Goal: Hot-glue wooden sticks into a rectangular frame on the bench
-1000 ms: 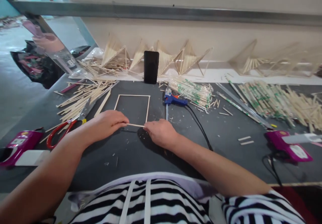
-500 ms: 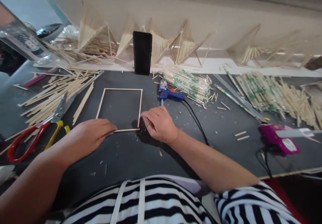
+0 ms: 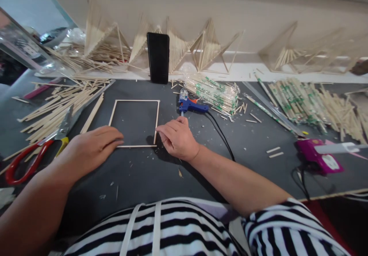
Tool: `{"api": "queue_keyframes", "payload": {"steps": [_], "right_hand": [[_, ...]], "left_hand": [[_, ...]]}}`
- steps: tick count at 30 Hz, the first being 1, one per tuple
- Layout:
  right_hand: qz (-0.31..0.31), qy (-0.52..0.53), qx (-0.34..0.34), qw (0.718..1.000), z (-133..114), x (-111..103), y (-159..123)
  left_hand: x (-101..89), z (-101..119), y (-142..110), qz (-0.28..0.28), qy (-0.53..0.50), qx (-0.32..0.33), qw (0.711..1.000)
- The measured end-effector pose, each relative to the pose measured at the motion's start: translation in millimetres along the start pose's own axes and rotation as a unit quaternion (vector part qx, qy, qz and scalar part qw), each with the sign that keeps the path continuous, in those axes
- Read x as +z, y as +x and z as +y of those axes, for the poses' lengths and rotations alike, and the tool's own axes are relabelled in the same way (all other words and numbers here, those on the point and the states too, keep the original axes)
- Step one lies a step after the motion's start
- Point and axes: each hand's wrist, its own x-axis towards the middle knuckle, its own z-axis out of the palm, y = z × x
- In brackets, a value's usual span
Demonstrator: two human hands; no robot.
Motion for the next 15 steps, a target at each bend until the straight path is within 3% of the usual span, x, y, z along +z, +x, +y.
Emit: {"api": "queue_keyframes", "payload": {"steps": [4,6,8,10,13,15], "right_hand": [[0.042,-0.006,-0.02,0.999,1.9,3.6,0.0],[0.056,-0.008,-0.032,0.998,2.5,5.9,-0.5],[0.067,-0.012,-0.041,0.997,2.1,7.5,-0.9],[0.071,-0.022,-0.042,0.996,0.3,7.4,-1.3],[0.06,-0.045,-0.044,0.996,-4.1,5.1,-2.0],[0.046,-0.058,-0.056,0.996,-6.2,4.3,-1.7]], "left_hand": [[-6.4,-3.0,2.9,0.189,0.017,-0.045,0.981],[-6.8,-8.6,7.5,0.236,0.021,-0.073,0.969],[-8.0,-14.8,14.0,0.25,0.013,-0.085,0.964],[-11.0,-16.5,20.9,0.228,0.0,-0.084,0.97],[-15.2,-5.1,28.6,0.179,0.003,-0.05,0.983],[-14.1,7.1,30.0,0.176,0.006,-0.009,0.984]]}}
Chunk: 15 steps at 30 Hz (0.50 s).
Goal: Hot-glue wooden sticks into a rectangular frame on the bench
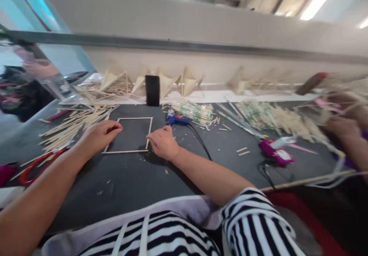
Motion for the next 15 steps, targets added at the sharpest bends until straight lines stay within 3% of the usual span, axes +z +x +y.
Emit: {"api": "queue_keyframes", "payload": {"steps": [4,10,15], "right_hand": [[-0.012,-0.018,-0.03,0.999,-0.4,1.6,1.8],[0.0,-0.005,-0.038,0.999,-2.7,4.7,-1.8],[-0.04,0.012,-0.071,0.997,-5.4,5.1,-3.1]], "left_hand": [[8.4,6.0,-6.7,0.004,-0.042,0.03,0.999],[3.4,-39.4,-16.6,0.009,-0.04,-0.12,0.992],[-5.0,-57.8,-21.1,0.015,-0.051,-0.128,0.99]]}}
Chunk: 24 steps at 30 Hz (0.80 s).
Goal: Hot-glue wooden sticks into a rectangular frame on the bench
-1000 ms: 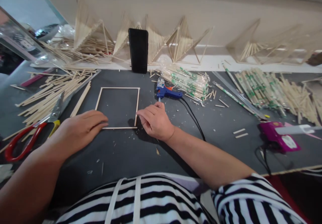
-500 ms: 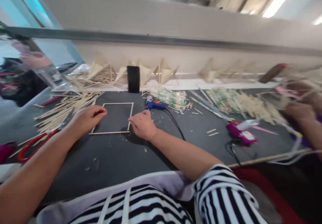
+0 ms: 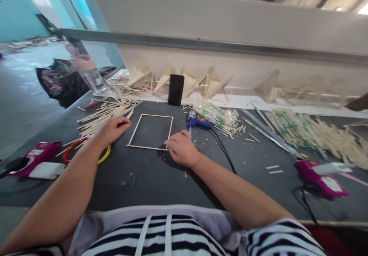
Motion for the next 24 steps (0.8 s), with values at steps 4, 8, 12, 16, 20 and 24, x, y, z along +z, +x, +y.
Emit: {"api": "queue_keyframes", "payload": {"steps": [4,8,12,16,20,24], "right_hand": [[-0.031,0.006,-0.016,0.999,-6.6,-3.1,0.1],[-0.039,-0.002,-0.019,0.999,-12.1,-5.5,-0.3],[-0.055,-0.012,-0.027,0.998,-15.0,-5.6,-0.3],[-0.062,-0.017,-0.024,0.998,-15.8,-4.8,0.1],[-0.067,-0.013,-0.016,0.998,-15.5,-4.6,0.1],[-0.077,-0.006,0.001,0.997,-14.8,-5.3,0.8]], "left_hand": [[1.7,0.5,-3.3,-0.051,0.024,0.026,0.998],[2.2,-1.1,-6.0,-0.089,0.023,0.03,0.995],[2.4,-2.1,-6.1,-0.088,0.002,0.019,0.996],[5.7,0.2,-4.9,-0.114,0.013,0.009,0.993],[5.1,2.9,-4.8,-0.132,0.024,0.014,0.991],[5.2,10.8,-8.3,-0.154,0.002,0.06,0.986]]}}
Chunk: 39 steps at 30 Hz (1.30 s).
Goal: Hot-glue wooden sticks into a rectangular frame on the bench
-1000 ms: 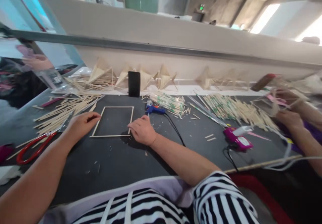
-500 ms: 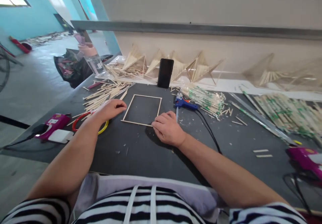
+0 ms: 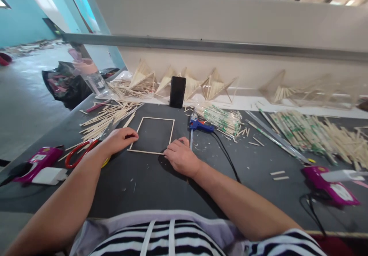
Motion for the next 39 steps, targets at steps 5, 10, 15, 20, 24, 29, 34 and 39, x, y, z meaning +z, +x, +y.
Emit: {"api": "queue_keyframes", "payload": {"steps": [5,10,15,20,24,29,34,39], "right_hand": [[-0.01,0.005,0.005,1.0,0.4,-2.4,2.0],[-0.01,0.041,0.009,0.999,2.5,-6.0,2.7],[0.009,0.076,0.032,0.997,10.7,-12.2,0.5],[0.031,0.057,0.101,0.993,26.1,-14.1,-3.5],[0.012,0.051,0.107,0.993,28.3,-11.7,-4.6],[-0.02,0.049,0.081,0.995,24.1,-9.4,-4.1],[-0.038,0.046,0.07,0.996,22.5,-6.8,-5.0],[-0.071,0.068,0.069,0.993,21.0,-5.7,-3.4]], "left_hand": [[10.8,25.4,-5.2,-0.042,0.017,0.092,0.995],[17.9,39.0,-6.8,-0.074,0.037,0.136,0.987],[26.9,28.0,-6.1,-0.097,0.048,0.148,0.983],[34.1,24.5,-7.1,-0.08,0.061,0.148,0.984],[33.1,27.2,-4.8,-0.106,0.072,0.141,0.982],[32.2,27.4,-1.7,-0.13,0.084,0.132,0.979],[32.8,27.0,-1.7,-0.144,0.086,0.132,0.977],[33.1,27.5,-4.1,-0.13,0.056,0.126,0.982]]}}
